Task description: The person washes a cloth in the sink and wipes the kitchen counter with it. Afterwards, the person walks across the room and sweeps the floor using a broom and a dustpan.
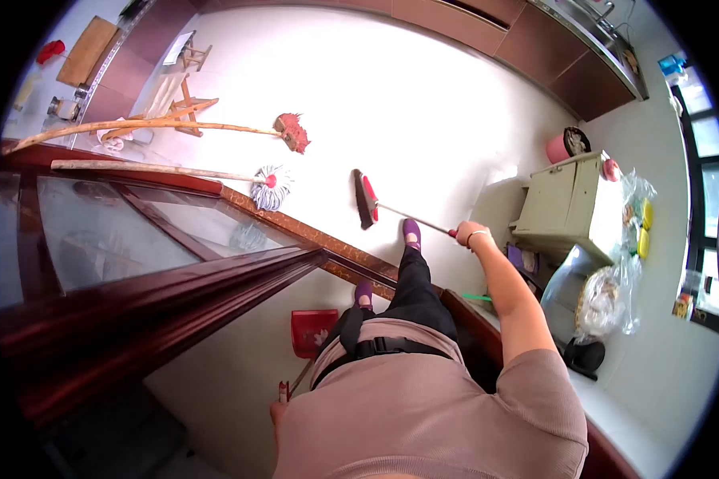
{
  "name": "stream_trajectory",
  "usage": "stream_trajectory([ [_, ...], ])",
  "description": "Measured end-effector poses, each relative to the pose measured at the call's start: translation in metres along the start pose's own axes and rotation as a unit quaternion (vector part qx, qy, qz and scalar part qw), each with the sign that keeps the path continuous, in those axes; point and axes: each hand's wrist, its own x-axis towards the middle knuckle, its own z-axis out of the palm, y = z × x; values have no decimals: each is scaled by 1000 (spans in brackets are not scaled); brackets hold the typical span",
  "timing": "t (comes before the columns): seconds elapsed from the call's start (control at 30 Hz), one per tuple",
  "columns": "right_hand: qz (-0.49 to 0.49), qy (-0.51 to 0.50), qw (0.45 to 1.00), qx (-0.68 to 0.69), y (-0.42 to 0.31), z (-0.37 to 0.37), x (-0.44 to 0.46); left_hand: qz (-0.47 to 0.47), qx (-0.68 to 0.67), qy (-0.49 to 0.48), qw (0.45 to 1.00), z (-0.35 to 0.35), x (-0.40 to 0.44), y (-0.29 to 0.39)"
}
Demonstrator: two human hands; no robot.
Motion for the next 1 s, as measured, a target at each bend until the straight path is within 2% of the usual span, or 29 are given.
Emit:
stream_trajectory([
  [0.03,4,9,1000,-11,9,-20,17,-4,-2,2,1000,4,-11,21],
  [0.1,15,12,1000,-17,24,-68,45,12,124,-35,992,4,-28,62],
  [0.13,25,11,1000,-16,32,-94,55,8,125,-35,991,11,-30,66],
  [0.2,46,40,998,-7,42,-137,67,66,222,-24,973,19,-37,80],
  [0.27,43,47,998,-13,45,-172,76,68,180,-34,981,21,-52,103],
  [0.33,20,103,993,-56,44,-195,86,72,136,-43,987,15,-85,152],
  [0.43,-38,101,993,-41,34,-223,67,58,106,-63,991,8,-119,226],
  [0.5,-66,88,994,-28,32,-229,67,1,47,-80,996,7,-124,258],
  [0.53,-102,89,990,-26,29,-234,56,4,51,-81,995,11,-120,268],
  [0.57,-111,92,989,-16,25,-229,60,37,78,-68,994,15,-114,274],
  [0.6,-159,96,983,-12,20,-224,63,69,104,-54,991,18,-111,281],
  [0.67,-158,82,984,11,5,-200,95,56,60,-49,995,15,-112,313],
  [0.73,-156,29,987,14,-20,-187,116,37,16,-36,999,8,-118,346],
  [0.8,-151,-35,988,25,-41,-176,133,86,-32,-25,995,-1,-119,368],
  [0.9,-134,-35,990,27,-53,-165,147,110,-92,-21,989,-10,-118,389],
  [1.0,-96,-21,995,16,-11,-175,154,111,-128,-4,986,-14,-117,417],
])
